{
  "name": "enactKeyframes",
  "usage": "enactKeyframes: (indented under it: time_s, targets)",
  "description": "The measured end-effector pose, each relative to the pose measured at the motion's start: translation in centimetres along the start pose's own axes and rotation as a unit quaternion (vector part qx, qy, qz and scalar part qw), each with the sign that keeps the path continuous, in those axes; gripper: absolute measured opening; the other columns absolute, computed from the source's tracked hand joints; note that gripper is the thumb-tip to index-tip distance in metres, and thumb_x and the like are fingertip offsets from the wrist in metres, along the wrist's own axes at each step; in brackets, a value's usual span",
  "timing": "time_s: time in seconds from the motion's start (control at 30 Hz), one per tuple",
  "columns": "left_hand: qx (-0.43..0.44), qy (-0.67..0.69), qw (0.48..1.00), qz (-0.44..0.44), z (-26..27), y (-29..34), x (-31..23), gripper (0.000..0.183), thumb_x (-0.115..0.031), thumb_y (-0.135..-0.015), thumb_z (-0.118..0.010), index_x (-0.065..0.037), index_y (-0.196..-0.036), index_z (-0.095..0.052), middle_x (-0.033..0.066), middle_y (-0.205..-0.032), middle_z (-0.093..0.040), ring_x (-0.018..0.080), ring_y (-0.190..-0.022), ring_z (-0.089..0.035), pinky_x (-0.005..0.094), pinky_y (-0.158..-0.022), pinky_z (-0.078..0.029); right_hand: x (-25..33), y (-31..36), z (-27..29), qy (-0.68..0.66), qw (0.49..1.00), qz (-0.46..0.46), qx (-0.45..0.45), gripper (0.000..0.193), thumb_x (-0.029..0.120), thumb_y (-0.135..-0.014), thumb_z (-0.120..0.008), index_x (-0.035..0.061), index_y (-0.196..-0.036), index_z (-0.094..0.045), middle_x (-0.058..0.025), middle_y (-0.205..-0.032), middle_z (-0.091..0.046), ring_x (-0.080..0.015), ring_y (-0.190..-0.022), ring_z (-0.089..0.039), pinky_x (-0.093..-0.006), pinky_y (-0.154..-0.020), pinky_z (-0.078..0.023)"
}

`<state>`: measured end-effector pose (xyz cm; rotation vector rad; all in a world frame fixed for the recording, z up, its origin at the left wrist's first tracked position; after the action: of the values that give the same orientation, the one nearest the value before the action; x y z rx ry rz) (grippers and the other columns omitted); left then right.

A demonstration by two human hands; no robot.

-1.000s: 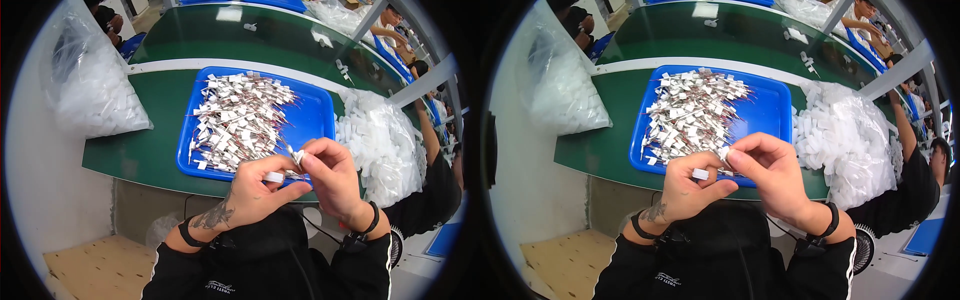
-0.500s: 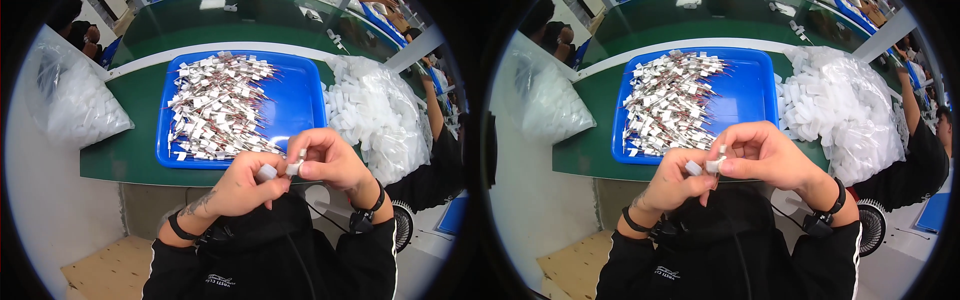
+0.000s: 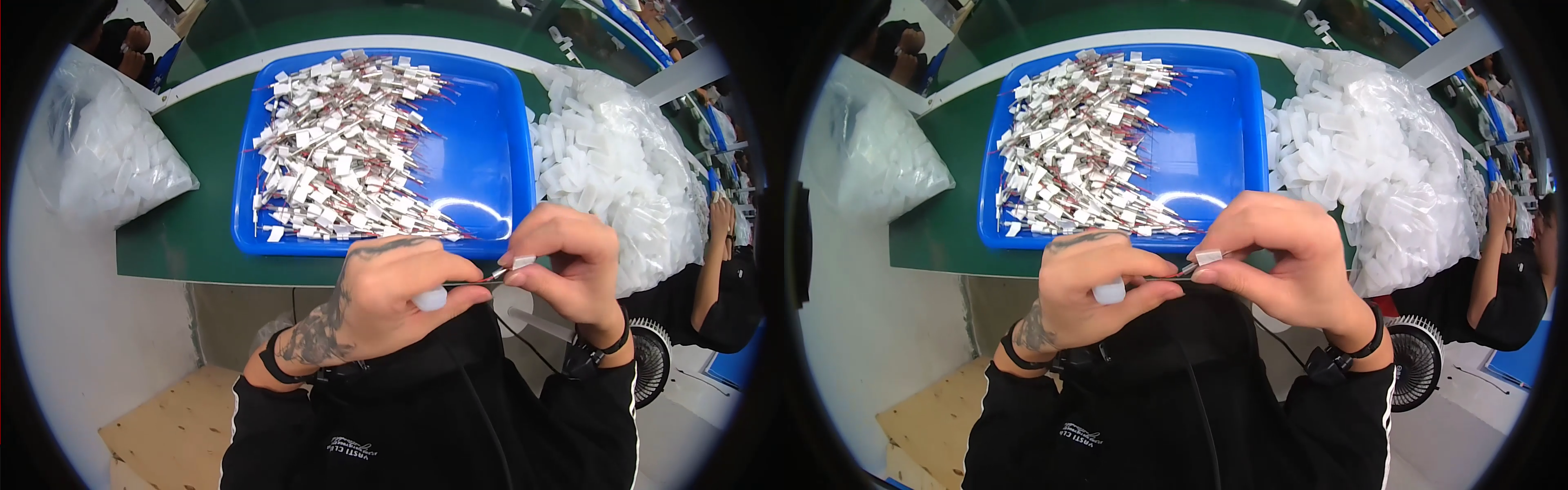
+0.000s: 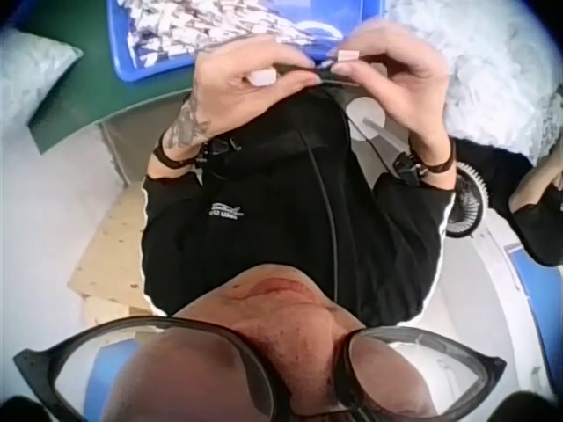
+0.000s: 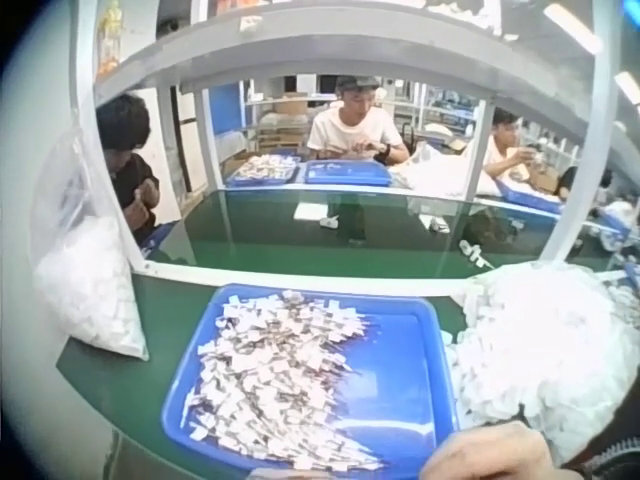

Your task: Assembling small electronic wiring components into plastic housings at a factory workstation.

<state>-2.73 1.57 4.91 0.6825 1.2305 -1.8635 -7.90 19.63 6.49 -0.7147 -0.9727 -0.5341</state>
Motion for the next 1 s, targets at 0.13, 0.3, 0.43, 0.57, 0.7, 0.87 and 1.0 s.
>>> enactKeyframes:
  time_s: [0.13,0.3,0.43,0.57,0.7,0.87,1.0]
  targets:
    - [0.025,0.012,1.0,0.011,-0.4,0.1,0.1,0.019,-0.005,-0.066,-0.081,-0.006,-0.081,-0.069,0.004,-0.061,-0.058,0.0175,-0.05,-0.054,0.0277,-0.046,-0.04,1.6,0.4,-0.2,0.129,0.989,0.068,-0.015,0.019,-0.005,-0.065,-0.077,0.0006,-0.081,-0.069,-0.0088,-0.075,-0.065,-0.0183,-0.064,-0.062,-0.0262,-0.054,-0.047]
    - [0.007,-0.17,0.975,-0.142,-0.1,1.2,-0.1,0.026,-0.013,-0.063,-0.084,-0.01,-0.085,-0.069,0.0004,-0.061,-0.057,0.0162,-0.05,-0.053,0.0281,-0.045,-0.04,2.6,1.6,-0.3,0.193,0.979,0.036,-0.055,0.018,-0.005,-0.065,-0.077,0.0004,-0.08,-0.069,-0.008,-0.072,-0.066,-0.0173,-0.062,-0.061,-0.0258,-0.052,-0.046]
    - [-0.027,-0.173,0.975,-0.138,0.8,1.1,-0.6,0.033,-0.019,-0.062,-0.085,-0.01,-0.091,-0.071,-0.0035,-0.057,-0.05,0.014,-0.05,-0.05,0.0266,-0.046,-0.04,2.0,2.0,-0.2,0.142,0.986,0.02,-0.082,0.016,-0.005,-0.066,-0.077,-0.0001,-0.079,-0.069,-0.0079,-0.071,-0.067,-0.0159,-0.061,-0.06,-0.0251,-0.052,-0.044]
    - [0.045,-0.225,0.949,-0.215,0.0,1.1,-1.0,0.043,-0.025,-0.062,-0.082,-0.01,-0.101,-0.073,-0.0067,-0.055,-0.033,0.0113,-0.052,-0.046,0.0236,-0.049,-0.043,1.7,2.4,-0.5,0.1,0.992,0.025,-0.079,0.014,-0.004,-0.068,-0.077,-0.0002,-0.079,-0.069,-0.0076,-0.072,-0.068,-0.0147,-0.06,-0.06,-0.0249,-0.053,-0.044]
    - [0.036,-0.253,0.942,-0.218,-0.4,0.9,-0.9,0.037,-0.015,-0.062,-0.079,-0.007,-0.098,-0.073,-0.006,-0.055,-0.034,0.0114,-0.053,-0.047,0.0281,-0.056,-0.051,0.9,2.8,-0.6,0.045,0.995,-0.026,-0.086,0.013,-0.003,-0.069,-0.077,-0.0001,-0.078,-0.069,-0.0072,-0.071,-0.068,-0.0137,-0.06,-0.059,-0.0242,-0.052,-0.043]
    - [0.042,-0.195,0.961,-0.189,-0.4,0.8,-0.9,0.035,-0.013,-0.061,-0.078,-0.004,-0.095,-0.072,-0.0055,-0.057,-0.051,0.0122,-0.055,-0.055,0.0287,-0.058,-0.053,1.5,3.0,-0.6,0.068,0.991,-0.012,-0.113,0.013,-0.003,-0.069,-0.078,0.0,-0.076,-0.068,-0.0073,-0.07,-0.067,-0.0136,-0.059,-0.058,-0.0237,-0.051,-0.042]
    - [0.005,-0.18,0.973,-0.147,0.6,0.9,-0.1,0.037,-0.011,-0.059,-0.081,-0.006,-0.094,-0.071,-0.0047,-0.058,-0.054,0.0129,-0.053,-0.055,0.0287,-0.061,-0.055,1.6,4.0,-0.1,0.082,0.987,-0.02,-0.139,0.014,-0.004,-0.068,-0.078,0.0002,-0.076,-0.068,-0.0079,-0.069,-0.067,-0.0136,-0.059,-0.058,-0.0237,-0.05,-0.041]
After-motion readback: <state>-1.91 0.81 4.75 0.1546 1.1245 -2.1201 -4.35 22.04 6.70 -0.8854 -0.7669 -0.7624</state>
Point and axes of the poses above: each hand's wrist, its own y-axis away from the middle knuckle, its own z-axis out of the back of the hand, x = y × z, the point moved 4 cm from there along -y, towards the middle knuckle
